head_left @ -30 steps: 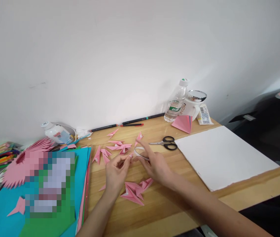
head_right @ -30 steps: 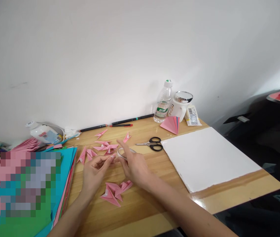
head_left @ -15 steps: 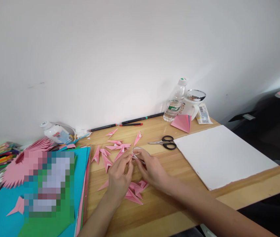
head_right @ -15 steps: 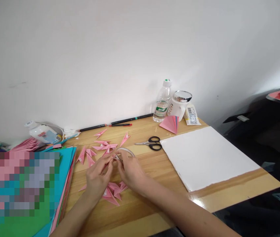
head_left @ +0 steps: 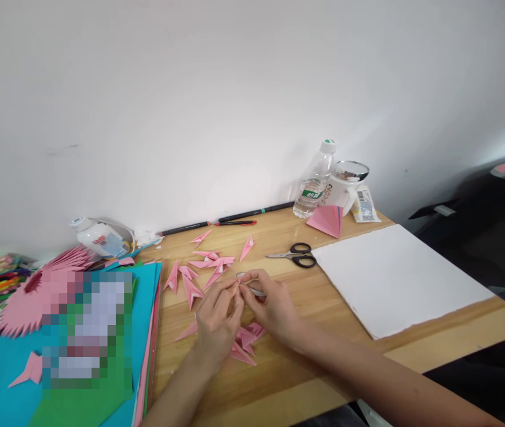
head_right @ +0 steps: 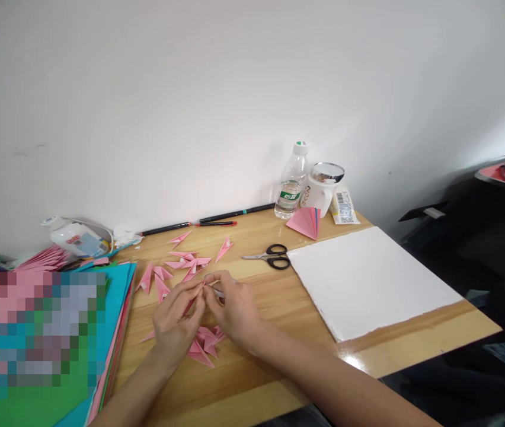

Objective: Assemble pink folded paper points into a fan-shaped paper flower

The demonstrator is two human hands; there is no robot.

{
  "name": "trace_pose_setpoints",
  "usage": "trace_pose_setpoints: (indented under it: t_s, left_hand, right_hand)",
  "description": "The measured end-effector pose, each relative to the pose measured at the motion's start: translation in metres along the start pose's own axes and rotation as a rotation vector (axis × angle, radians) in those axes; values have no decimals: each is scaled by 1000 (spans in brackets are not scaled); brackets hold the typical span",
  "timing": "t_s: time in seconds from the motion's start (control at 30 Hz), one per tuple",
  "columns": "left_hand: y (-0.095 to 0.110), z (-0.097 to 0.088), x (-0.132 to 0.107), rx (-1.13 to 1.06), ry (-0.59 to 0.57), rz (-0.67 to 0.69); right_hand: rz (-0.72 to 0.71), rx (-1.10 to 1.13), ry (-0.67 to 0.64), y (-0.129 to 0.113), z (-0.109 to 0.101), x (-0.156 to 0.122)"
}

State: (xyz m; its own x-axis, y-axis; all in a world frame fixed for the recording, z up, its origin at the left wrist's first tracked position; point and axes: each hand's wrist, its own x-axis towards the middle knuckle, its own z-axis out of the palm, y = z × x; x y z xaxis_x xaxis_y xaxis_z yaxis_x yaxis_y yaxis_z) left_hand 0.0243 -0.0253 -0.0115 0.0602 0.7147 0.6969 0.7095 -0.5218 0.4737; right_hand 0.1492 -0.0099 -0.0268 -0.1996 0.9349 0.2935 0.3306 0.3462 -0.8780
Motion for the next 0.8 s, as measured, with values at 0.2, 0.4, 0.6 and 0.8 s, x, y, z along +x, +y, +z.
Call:
trace_pose_setpoints:
  t_s: [0.2, 0.4, 0.6, 0.8]
  left_hand:
    - [7, 0, 3, -144, 48, -196]
    - [8, 1, -1, -178, 107, -252]
    - [11, 3, 3, -364, 115, -532]
    - [-13, -8, 21, -482, 105, -856]
  right_hand:
    - [89, 237, -17, -7, 2, 2]
    - [189, 395, -30, -14, 2, 4]
    - [149, 422, -86, -15, -3, 7]
    - [141, 302, -74, -10, -23, 20]
